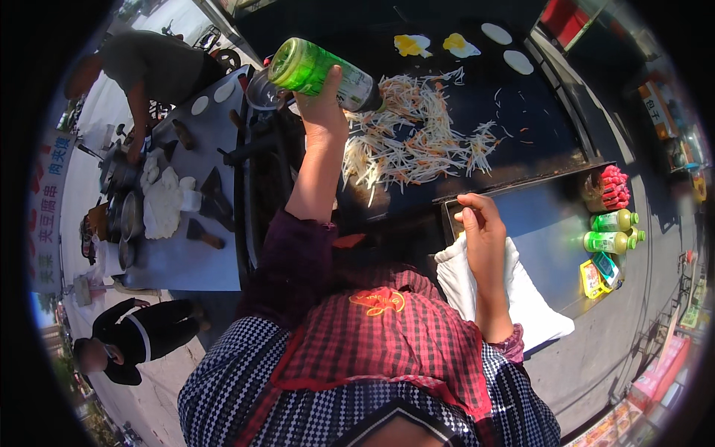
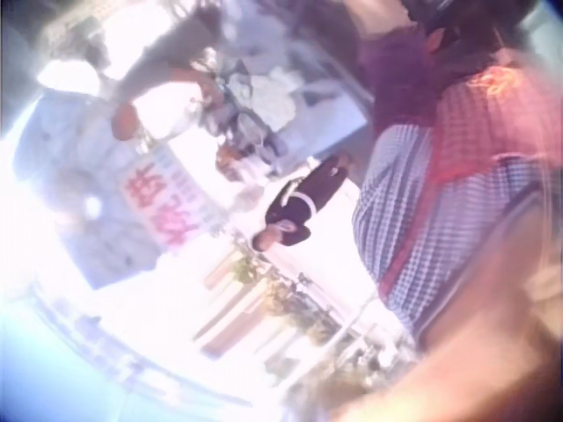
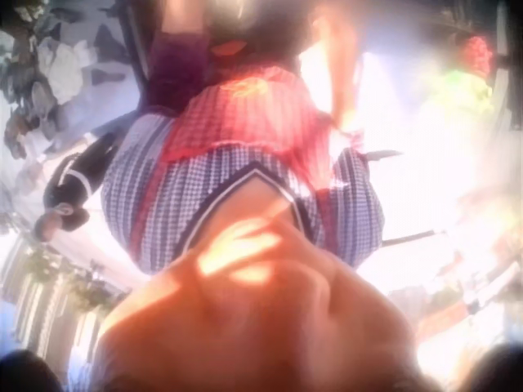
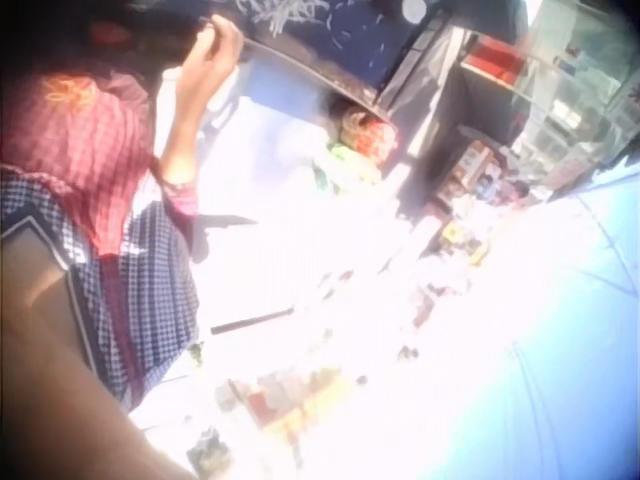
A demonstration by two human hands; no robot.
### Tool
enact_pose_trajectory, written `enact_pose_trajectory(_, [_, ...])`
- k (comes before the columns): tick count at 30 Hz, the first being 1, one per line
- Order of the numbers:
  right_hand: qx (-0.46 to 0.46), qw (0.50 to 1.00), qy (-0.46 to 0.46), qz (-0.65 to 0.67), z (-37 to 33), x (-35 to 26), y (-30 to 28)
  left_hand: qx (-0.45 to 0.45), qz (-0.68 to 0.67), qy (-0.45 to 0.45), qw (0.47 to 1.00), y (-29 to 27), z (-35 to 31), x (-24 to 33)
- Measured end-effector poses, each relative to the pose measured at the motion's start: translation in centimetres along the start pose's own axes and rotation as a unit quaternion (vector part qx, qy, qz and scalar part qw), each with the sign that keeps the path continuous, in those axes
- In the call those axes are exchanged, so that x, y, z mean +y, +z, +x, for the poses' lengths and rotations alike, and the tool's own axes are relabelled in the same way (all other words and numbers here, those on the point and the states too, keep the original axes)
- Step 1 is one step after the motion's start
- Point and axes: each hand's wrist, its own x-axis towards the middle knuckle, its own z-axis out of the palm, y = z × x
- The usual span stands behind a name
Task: The person assembles street food by slicing flatbreads, filling them with cooked meat, fried egg, and bean sprouts, then wrapping each portion in paper. The person uses a knife and spatula to handle ingredients and a griddle to cook components.
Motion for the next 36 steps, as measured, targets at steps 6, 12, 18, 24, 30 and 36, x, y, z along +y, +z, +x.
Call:
enact_pose_trajectory(6, [0.006,1.000,-0.003,-0.024,-0.7,0.5,-0.4,-0.085,0.014,-0.093,0.992,-1.5,-3.6,2.3])
enact_pose_trajectory(12, [-0.010,1.000,0.024,-0.008,-0.7,-0.5,1.2,-0.079,0.099,0.003,0.992,-4.7,-1.9,6.7])
enact_pose_trajectory(18, [-0.057,0.996,-0.056,-0.033,1.2,-1.3,4.4,-0.062,0.118,0.031,0.991,-5.2,-2.0,9.3])
enact_pose_trajectory(24, [-0.050,0.989,-0.100,-0.096,4.9,-1.1,7.0,-0.022,0.039,-0.061,0.997,-6.0,-3.2,6.2])
enact_pose_trajectory(30, [0.010,0.876,-0.354,-0.328,10.5,-2.3,4.7,0.113,-0.130,-0.317,0.933,-1.1,-4.9,3.6])
enact_pose_trajectory(36, [0.075,0.958,-0.196,-0.197,9.4,-2.5,-2.5,-0.028,-0.265,-0.543,0.797,5.7,-10.8,-2.5])
